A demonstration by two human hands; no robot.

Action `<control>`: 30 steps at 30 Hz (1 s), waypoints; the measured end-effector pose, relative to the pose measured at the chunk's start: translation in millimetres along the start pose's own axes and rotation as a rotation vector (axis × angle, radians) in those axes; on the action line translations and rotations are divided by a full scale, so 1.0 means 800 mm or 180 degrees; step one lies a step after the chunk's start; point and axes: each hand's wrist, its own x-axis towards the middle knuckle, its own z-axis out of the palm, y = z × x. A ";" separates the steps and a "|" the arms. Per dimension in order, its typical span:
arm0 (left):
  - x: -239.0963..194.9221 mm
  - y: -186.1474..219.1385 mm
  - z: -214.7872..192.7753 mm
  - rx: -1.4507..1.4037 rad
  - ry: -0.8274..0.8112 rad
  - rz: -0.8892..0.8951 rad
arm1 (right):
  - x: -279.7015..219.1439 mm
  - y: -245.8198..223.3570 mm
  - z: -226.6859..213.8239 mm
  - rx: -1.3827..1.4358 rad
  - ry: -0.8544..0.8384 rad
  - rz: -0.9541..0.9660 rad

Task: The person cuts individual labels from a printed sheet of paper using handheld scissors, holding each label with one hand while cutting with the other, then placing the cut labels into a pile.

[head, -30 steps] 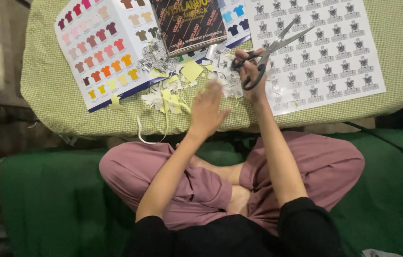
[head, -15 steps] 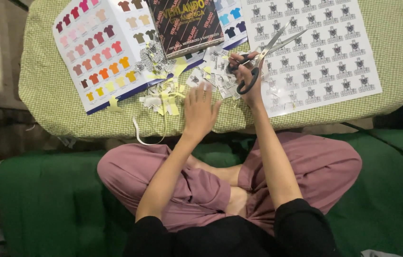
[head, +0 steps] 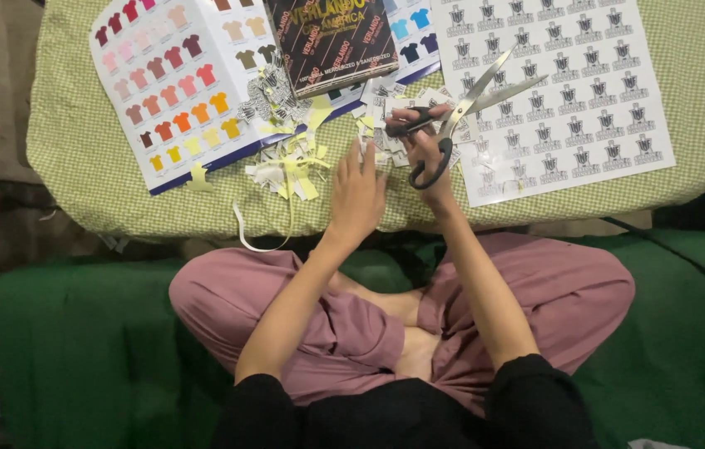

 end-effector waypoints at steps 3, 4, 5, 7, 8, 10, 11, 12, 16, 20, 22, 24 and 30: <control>-0.007 -0.010 -0.008 0.0389 -0.0053 0.0133 | 0.003 -0.009 0.005 0.0246 -0.0087 0.0411; -0.009 -0.012 0.000 0.0389 -0.0052 0.0134 | 0.005 0.010 -0.005 0.0246 -0.0087 0.0408; -0.013 -0.013 0.009 0.0506 -0.0187 0.0133 | 0.007 0.029 -0.015 0.0633 -0.0119 0.0478; -0.019 -0.015 0.022 0.0622 -0.0327 0.0123 | 0.009 0.074 -0.035 0.1022 -0.0150 0.0556; -0.021 -0.015 0.025 0.0822 -0.0451 0.0157 | 0.010 0.100 -0.045 0.0786 -0.0254 0.0602; -0.022 -0.014 0.022 0.1022 -0.0575 0.0200 | 0.013 0.099 -0.044 0.0547 -0.0353 0.0642; -0.024 -0.013 0.017 0.1131 -0.0636 0.0213 | 0.013 0.074 -0.033 0.0568 -0.0336 0.0810; -0.025 -0.012 0.011 0.1239 -0.0698 0.0226 | 0.013 0.048 -0.022 0.0589 -0.0319 0.0978; -0.025 -0.021 -0.004 0.1419 -0.1059 -0.0033 | 0.007 0.074 -0.031 0.0659 -0.0124 0.0780; 0.001 -0.030 -0.013 0.1570 -0.1149 -0.0835 | 0.004 0.059 -0.016 0.0504 -0.0058 0.0585; 0.016 -0.033 -0.009 0.1500 -0.0909 -0.0955 | 0.002 0.050 -0.012 0.0448 -0.0037 0.0584; 0.029 -0.039 0.003 0.1238 -0.0147 -0.0387 | 0.002 0.043 -0.009 0.0412 -0.0034 0.0599; 0.052 -0.062 0.024 0.1208 -0.0738 -0.0297 | 0.000 0.073 -0.039 0.0669 0.0021 0.0633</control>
